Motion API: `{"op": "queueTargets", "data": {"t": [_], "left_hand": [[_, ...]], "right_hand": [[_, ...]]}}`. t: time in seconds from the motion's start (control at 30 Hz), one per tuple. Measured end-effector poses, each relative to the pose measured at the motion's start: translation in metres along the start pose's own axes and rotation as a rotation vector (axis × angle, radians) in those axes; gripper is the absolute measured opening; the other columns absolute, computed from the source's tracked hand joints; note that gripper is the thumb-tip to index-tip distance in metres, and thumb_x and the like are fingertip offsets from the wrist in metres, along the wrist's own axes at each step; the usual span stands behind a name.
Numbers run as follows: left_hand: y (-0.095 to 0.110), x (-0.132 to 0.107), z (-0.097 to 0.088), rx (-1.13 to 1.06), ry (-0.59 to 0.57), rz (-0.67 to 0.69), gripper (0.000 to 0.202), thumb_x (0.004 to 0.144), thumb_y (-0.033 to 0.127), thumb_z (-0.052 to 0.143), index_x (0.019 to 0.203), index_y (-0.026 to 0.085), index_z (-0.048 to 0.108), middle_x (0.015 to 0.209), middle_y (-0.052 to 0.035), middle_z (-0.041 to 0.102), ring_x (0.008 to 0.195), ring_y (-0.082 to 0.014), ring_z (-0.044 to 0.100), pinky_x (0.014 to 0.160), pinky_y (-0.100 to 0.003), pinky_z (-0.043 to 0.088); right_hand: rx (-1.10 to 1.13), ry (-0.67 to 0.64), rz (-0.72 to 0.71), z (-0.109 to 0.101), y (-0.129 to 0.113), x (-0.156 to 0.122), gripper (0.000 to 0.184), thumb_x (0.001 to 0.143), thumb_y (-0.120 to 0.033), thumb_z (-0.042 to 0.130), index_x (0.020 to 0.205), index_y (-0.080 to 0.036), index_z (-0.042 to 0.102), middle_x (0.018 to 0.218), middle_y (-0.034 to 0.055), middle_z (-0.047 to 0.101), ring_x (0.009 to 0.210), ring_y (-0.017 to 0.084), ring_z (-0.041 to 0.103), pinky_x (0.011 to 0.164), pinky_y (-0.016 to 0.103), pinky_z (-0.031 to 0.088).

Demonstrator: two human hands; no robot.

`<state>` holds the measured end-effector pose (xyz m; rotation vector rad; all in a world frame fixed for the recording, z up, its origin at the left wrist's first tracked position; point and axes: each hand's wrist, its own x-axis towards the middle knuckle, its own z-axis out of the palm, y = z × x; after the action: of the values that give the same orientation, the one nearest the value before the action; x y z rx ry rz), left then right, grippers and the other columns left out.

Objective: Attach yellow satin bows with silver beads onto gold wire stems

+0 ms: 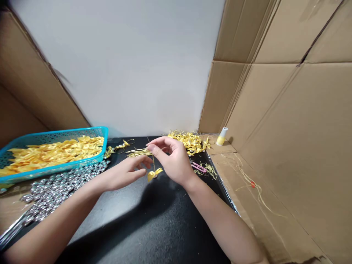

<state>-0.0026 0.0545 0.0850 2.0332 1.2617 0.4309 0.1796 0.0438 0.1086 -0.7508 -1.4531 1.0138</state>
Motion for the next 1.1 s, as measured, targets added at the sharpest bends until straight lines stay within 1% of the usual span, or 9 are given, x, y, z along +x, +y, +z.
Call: {"op": "queueTargets", "data": {"t": [0.13,0.17,0.3,0.43,0.5,0.67,0.83,0.97,1.1], "left_hand": [[-0.005,0.012,0.008,-0.399,-0.368,-0.093,0.033,0.081,0.04,0.056,0.105,0.017,0.06,0.098,-0.0063,0.067,0.085,-0.0209,0.064,0.075,-0.034,0.051],[-0.004,0.013,0.011,-0.481,-0.419,-0.086,0.036,0.081,0.042,0.059,0.107,0.017,0.059,0.099,-0.006,0.066,0.085,-0.0196,0.064,0.075,-0.033,0.051],[0.002,0.013,0.019,-0.579,-0.368,-0.014,0.04,0.077,0.04,0.068,0.109,0.018,0.062,0.098,-0.0046,0.064,0.087,-0.0173,0.06,0.074,-0.029,0.049],[0.003,0.013,0.021,-0.604,-0.284,-0.121,0.036,0.08,0.047,0.062,0.098,0.016,0.067,0.087,-0.0043,0.063,0.074,-0.0152,0.057,0.062,-0.026,0.046],[0.001,0.014,0.021,-0.583,-0.259,-0.14,0.034,0.078,0.046,0.064,0.091,0.015,0.069,0.085,-0.0043,0.065,0.072,-0.0145,0.056,0.06,-0.024,0.044],[0.001,0.013,0.021,-0.621,-0.316,-0.11,0.024,0.072,0.038,0.072,0.079,0.016,0.069,0.077,-0.0013,0.065,0.069,-0.0121,0.054,0.061,-0.023,0.042],[0.004,0.011,0.025,-0.712,-0.348,-0.138,0.026,0.071,0.038,0.075,0.078,0.014,0.066,0.072,0.0001,0.063,0.063,-0.0101,0.052,0.058,-0.022,0.04],[0.004,0.013,0.03,-0.791,-0.389,-0.14,0.029,0.067,0.03,0.077,0.089,0.015,0.067,0.067,0.0024,0.06,0.059,-0.0088,0.05,0.055,-0.02,0.037],[0.004,0.013,0.033,-0.859,-0.484,-0.125,0.038,0.066,0.018,0.071,0.104,0.018,0.069,0.066,0.0047,0.053,0.058,-0.0073,0.047,0.055,-0.019,0.037]], "right_hand": [[0.012,0.007,-0.003,-0.003,-0.001,0.001,0.011,0.081,-0.032,0.068,0.08,-0.021,0.069,0.081,0.0014,0.071,0.076,0.014,0.065,0.073,0.03,0.051],[0.014,0.012,-0.002,-0.004,-0.001,0.002,0.011,0.081,-0.032,0.068,0.08,-0.021,0.068,0.081,0.0013,0.071,0.076,0.014,0.065,0.073,0.03,0.051],[0.028,0.021,-0.009,-0.008,-0.004,0.002,0.01,0.081,-0.031,0.069,0.08,-0.021,0.069,0.081,0.0005,0.071,0.074,0.013,0.064,0.073,0.03,0.051],[0.049,0.024,-0.008,-0.01,-0.006,0.001,0.009,0.082,-0.031,0.068,0.08,-0.021,0.068,0.081,0.0004,0.071,0.076,0.013,0.065,0.074,0.03,0.052],[0.053,0.023,-0.008,-0.01,-0.007,0.002,0.01,0.082,-0.031,0.068,0.081,-0.021,0.068,0.082,0.0003,0.071,0.076,0.012,0.065,0.074,0.029,0.052],[0.049,0.029,-0.016,-0.011,-0.006,0.001,0.01,0.081,-0.031,0.069,0.081,-0.021,0.068,0.082,0.0004,0.071,0.076,0.012,0.065,0.074,0.029,0.052],[0.058,0.018,-0.01,-0.01,-0.008,0.0,0.01,0.081,-0.031,0.069,0.081,-0.021,0.068,0.082,0.0007,0.072,0.076,0.013,0.065,0.075,0.03,0.053],[0.04,0.007,-0.001,-0.008,-0.008,-0.001,0.011,0.08,-0.032,0.069,0.08,-0.022,0.068,0.083,0.0014,0.072,0.077,0.014,0.065,0.076,0.031,0.053],[0.024,-0.018,0.009,-0.006,-0.008,-0.002,0.012,0.08,-0.033,0.069,0.081,-0.021,0.068,0.082,0.0019,0.072,0.076,0.014,0.065,0.076,0.032,0.053]]}}
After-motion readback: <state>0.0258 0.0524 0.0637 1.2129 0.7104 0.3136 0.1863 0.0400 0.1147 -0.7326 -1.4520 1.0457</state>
